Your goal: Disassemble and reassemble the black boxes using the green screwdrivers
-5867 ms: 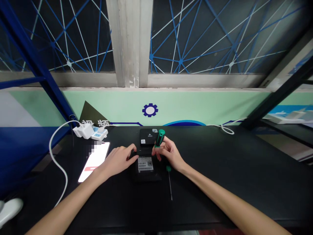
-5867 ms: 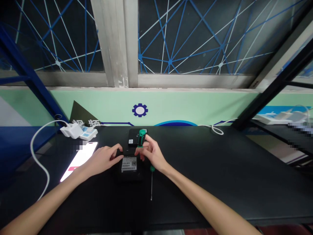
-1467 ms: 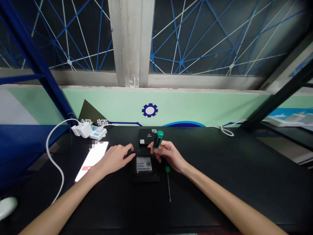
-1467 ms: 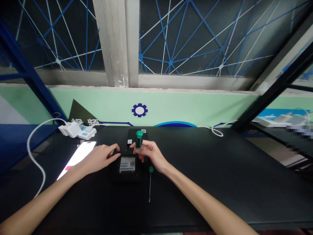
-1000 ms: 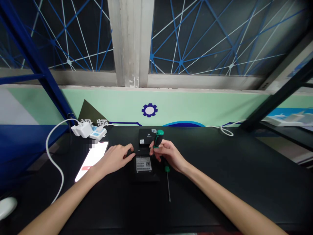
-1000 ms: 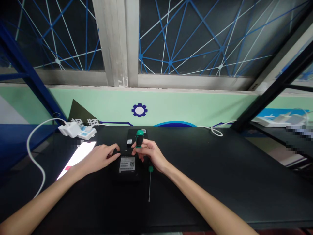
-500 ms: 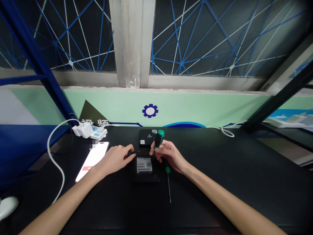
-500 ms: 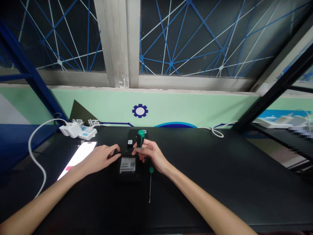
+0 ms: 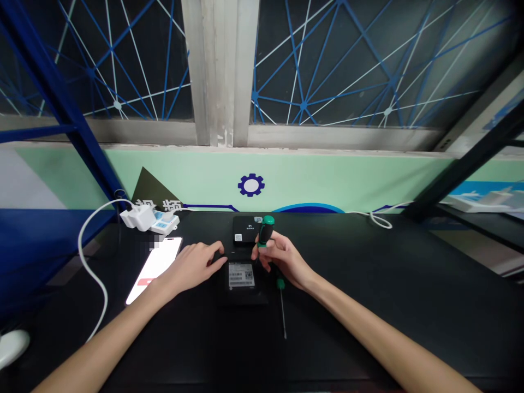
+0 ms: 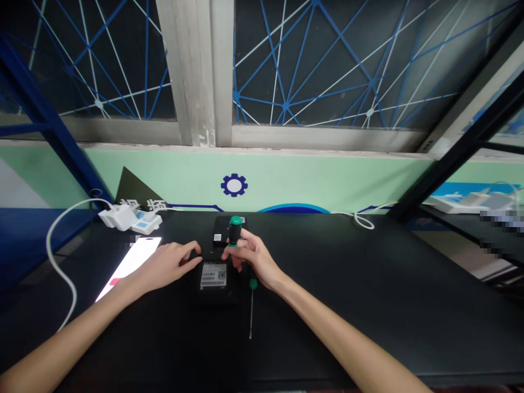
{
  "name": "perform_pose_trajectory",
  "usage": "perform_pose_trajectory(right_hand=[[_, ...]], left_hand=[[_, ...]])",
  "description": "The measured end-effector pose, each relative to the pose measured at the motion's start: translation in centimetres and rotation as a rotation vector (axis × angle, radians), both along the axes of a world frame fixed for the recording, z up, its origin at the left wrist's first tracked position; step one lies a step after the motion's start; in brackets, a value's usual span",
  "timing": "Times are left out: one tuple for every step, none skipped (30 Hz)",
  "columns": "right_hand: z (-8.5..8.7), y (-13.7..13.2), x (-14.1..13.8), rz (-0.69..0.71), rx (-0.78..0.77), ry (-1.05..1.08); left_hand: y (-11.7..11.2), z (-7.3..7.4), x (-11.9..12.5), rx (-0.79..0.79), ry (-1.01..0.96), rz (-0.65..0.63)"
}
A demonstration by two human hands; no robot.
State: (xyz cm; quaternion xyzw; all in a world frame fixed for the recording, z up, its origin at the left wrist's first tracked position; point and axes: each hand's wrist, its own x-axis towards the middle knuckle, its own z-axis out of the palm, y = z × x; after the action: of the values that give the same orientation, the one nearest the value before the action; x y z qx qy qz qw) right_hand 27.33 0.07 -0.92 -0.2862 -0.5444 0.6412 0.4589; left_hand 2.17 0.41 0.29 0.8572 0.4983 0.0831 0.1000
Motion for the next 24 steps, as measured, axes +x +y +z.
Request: perform_pose_trajectory(right_hand=[[-0.04,0.03,0.04,0.004,-0.001,-0.005],[-0.08,0.05,0.09,0.005,-0.001,-0.011],[-0.11,0.06,0.13,0.005,-0.003,-0.017],[-0.12,0.07,0.17,0.004,-0.005,-0.023],[-0.11,0.06,0.19,0.003,-0.006,-0.029],[-0.08,0.05,0.2,0.0,-0.006,-0.033],[-0.03,0.02,0.19,0.0,-0.007,-0.037],[0.04,-0.03,0.15,-0.001,-0.009,-0.04],[0.12,-0.08,0.1,-0.004,-0.012,-0.039],[0.21,-0.14,0.04,-0.009,-0.016,-0.035],[0.3,-0.2,-0.04,-0.016,-0.019,-0.027],[0.39,-0.25,-0.11,-0.023,-0.021,-0.018],[0.47,-0.29,-0.17,-0.029,-0.018,-0.007],[0.53,-0.31,-0.22,-0.035,-0.014,0.0],[0.57,-0.32,-0.25,-0.036,-0.01,0.002],[0.58,-0.32,-0.26,-0.035,-0.006,0.002],[0.57,-0.3,-0.24,-0.033,-0.005,0.0],[0.54,-0.27,-0.2,-0.033,-0.007,-0.003],[0.49,-0.23,-0.15,-0.032,-0.01,-0.007],[0.43,-0.19,-0.08,-0.032,-0.013,-0.011],[0.36,-0.15,-0.01,-0.032,-0.012,-0.016],[0.3,-0.11,0.05,-0.034,-0.008,-0.024],[0.25,-0.08,0.11,-0.035,-0.001,-0.033],[0.22,-0.08,0.14,-0.036,0.007,-0.04]], left_hand=[[-0.01,0.02,0.0,0.001,0.001,0.001],[-0.02,0.02,-0.01,0.003,0.001,0.001],[-0.02,0.02,-0.01,0.004,0.001,0.001],[-0.02,0.01,-0.02,0.005,0.0,0.0],[-0.01,0.0,-0.03,0.006,-0.003,-0.002],[0.0,-0.02,-0.03,0.007,-0.005,-0.003],[0.01,-0.04,-0.03,0.006,-0.008,-0.005],[0.02,-0.06,-0.03,0.005,-0.01,-0.005],[0.02,-0.08,-0.03,0.004,-0.011,-0.004],[0.03,-0.1,-0.03,0.004,-0.011,-0.003],[0.03,-0.13,-0.03,0.005,-0.01,-0.002],[0.04,-0.16,-0.03,0.007,-0.008,-0.001],[0.06,-0.19,-0.03,0.01,-0.007,-0.002],[0.07,-0.23,-0.04,0.012,-0.006,-0.004],[0.09,-0.27,-0.06,0.014,-0.006,-0.006],[0.11,-0.31,-0.07,0.016,-0.007,-0.008],[0.12,-0.32,-0.08,0.016,-0.007,-0.009],[0.12,-0.32,-0.09,0.014,-0.008,-0.01],[0.12,-0.3,-0.09,0.012,-0.008,-0.01],[0.1,-0.26,-0.08,0.009,-0.008,-0.009],[0.07,-0.2,-0.07,0.006,-0.008,-0.007],[0.04,-0.15,-0.06,0.003,-0.008,-0.006],[0.02,-0.09,-0.05,0.003,-0.007,-0.003],[0.0,-0.05,-0.04,0.004,-0.006,-0.001]])
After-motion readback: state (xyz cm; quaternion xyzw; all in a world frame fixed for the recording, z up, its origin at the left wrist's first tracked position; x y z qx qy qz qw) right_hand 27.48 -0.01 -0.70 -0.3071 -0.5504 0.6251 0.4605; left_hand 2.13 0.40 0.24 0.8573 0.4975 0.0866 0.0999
